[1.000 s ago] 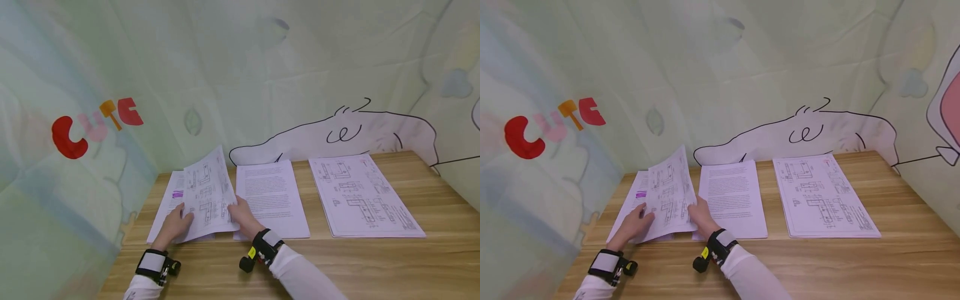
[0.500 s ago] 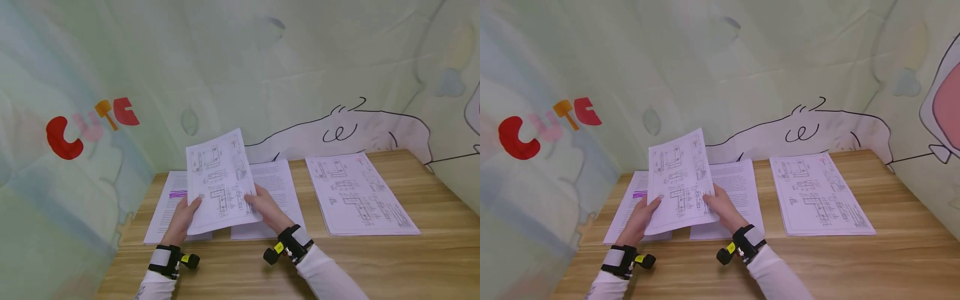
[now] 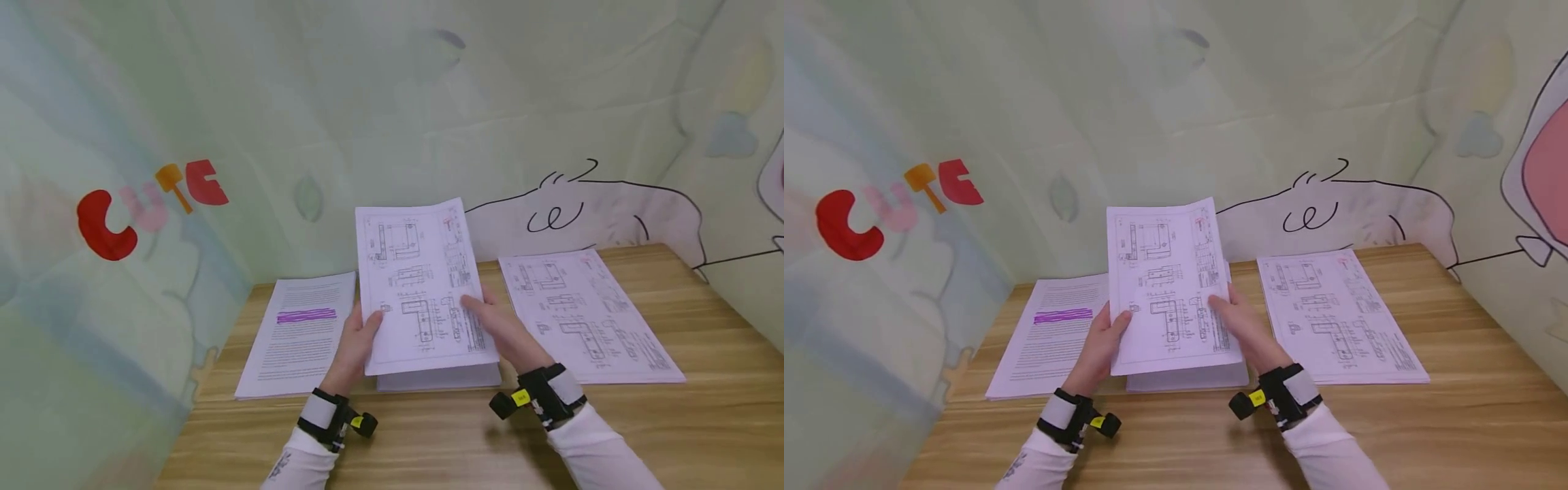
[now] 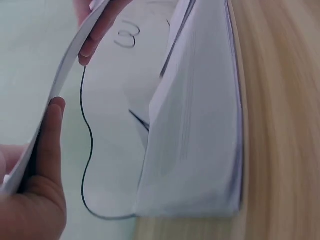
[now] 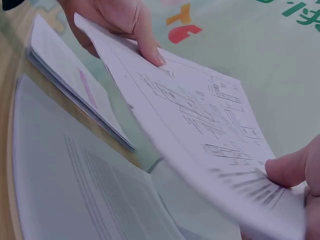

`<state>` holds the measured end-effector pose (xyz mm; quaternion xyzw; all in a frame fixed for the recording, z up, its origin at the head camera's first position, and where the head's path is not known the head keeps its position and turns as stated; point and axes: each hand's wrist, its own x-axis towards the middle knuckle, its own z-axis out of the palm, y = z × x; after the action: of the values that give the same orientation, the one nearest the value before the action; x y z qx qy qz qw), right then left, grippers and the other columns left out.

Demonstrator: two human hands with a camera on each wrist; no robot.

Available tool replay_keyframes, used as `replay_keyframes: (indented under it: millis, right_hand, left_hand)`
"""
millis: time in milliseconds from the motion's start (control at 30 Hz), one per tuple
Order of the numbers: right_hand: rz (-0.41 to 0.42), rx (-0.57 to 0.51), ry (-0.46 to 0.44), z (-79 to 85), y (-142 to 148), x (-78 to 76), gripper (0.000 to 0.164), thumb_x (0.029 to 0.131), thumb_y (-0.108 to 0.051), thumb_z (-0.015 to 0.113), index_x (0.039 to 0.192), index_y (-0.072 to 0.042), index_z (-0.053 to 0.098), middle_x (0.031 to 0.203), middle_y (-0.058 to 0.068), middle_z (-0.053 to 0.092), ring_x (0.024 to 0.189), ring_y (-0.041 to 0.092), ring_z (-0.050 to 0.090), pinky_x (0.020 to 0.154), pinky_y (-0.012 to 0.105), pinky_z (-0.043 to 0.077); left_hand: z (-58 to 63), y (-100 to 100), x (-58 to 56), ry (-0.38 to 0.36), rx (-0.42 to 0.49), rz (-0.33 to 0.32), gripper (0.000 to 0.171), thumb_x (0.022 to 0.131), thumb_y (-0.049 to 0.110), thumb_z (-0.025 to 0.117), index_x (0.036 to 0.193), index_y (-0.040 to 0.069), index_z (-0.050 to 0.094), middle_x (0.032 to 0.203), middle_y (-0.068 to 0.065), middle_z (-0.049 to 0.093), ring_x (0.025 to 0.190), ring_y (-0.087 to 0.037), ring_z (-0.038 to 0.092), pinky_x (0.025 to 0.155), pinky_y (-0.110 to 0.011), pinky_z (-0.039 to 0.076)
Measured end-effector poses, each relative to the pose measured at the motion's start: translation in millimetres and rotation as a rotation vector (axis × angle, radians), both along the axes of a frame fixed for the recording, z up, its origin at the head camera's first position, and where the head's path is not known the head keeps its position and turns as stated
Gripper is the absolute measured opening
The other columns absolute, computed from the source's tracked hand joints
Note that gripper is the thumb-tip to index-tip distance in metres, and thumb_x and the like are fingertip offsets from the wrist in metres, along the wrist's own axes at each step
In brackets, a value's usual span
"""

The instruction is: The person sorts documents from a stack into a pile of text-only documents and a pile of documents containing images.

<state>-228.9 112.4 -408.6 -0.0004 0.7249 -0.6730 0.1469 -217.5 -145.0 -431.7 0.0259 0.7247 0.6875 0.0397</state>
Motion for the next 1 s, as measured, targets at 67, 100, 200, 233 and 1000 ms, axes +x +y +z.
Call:
replay_keyframes:
  millis: [67,100,200,233,1000]
  right_hand:
    - [-0.005,0.051,0.045,4.2,16.8,2.3,0.053,0.100,-0.035,0.040,0.149,-0.023,0.024,0.126,0.014,0.057,0.096,0.017,0.066,0.079,0.030,0.055]
    - [-0.009,0.065,0.062,6.9,25.0,3.7,0.052,0.100,-0.035,0.040,0.149,-0.023,0.025,0.126,0.015,0.057,0.096,0.018,0.067,0.079,0.031,0.056]
    - [-0.015,0.122,0.125,13.5,48.8,8.9,0.054,0.100,-0.036,0.041,0.150,-0.024,0.024,0.127,0.016,0.057,0.094,0.017,0.068,0.078,0.032,0.057]
    - [-0.019,0.143,0.140,14.7,56.6,10.8,0.054,0.100,-0.036,0.041,0.150,-0.024,0.024,0.127,0.016,0.057,0.093,0.017,0.069,0.077,0.031,0.057]
    - [-0.307,0.475,0.102,8.6,183.1,19.7,0.075,0.090,-0.056,0.049,0.147,-0.010,0.031,0.107,0.005,0.057,0.076,0.012,0.064,0.061,0.031,0.054]
  left_hand:
    - [4.5,11.8,-2.1,-0.001,-0.018,-0.041,0.040,0.102,0.025,0.039,0.141,0.030,0.036,0.137,0.002,0.053,0.122,-0.015,0.053,0.100,-0.034,0.046]
    - [6.7,16.8,-2.8,0.000,-0.028,-0.071,0.040,0.102,0.025,0.038,0.142,0.029,0.035,0.138,0.003,0.053,0.123,-0.016,0.052,0.102,-0.036,0.045]
    - [12.7,30.7,-3.7,0.009,-0.077,-0.162,0.043,0.102,0.023,0.037,0.144,0.029,0.032,0.139,0.003,0.052,0.122,-0.016,0.053,0.102,-0.036,0.045]
    - [14.3,35.3,-3.6,0.005,-0.090,-0.190,0.043,0.102,0.023,0.037,0.144,0.030,0.031,0.137,0.003,0.054,0.118,-0.016,0.056,0.099,-0.035,0.047]
    - [7.5,155.6,-8.7,-0.057,-0.097,-0.226,0.044,0.090,0.013,0.061,0.132,0.021,0.051,0.098,0.000,0.071,0.081,-0.011,0.068,0.075,-0.030,0.057]
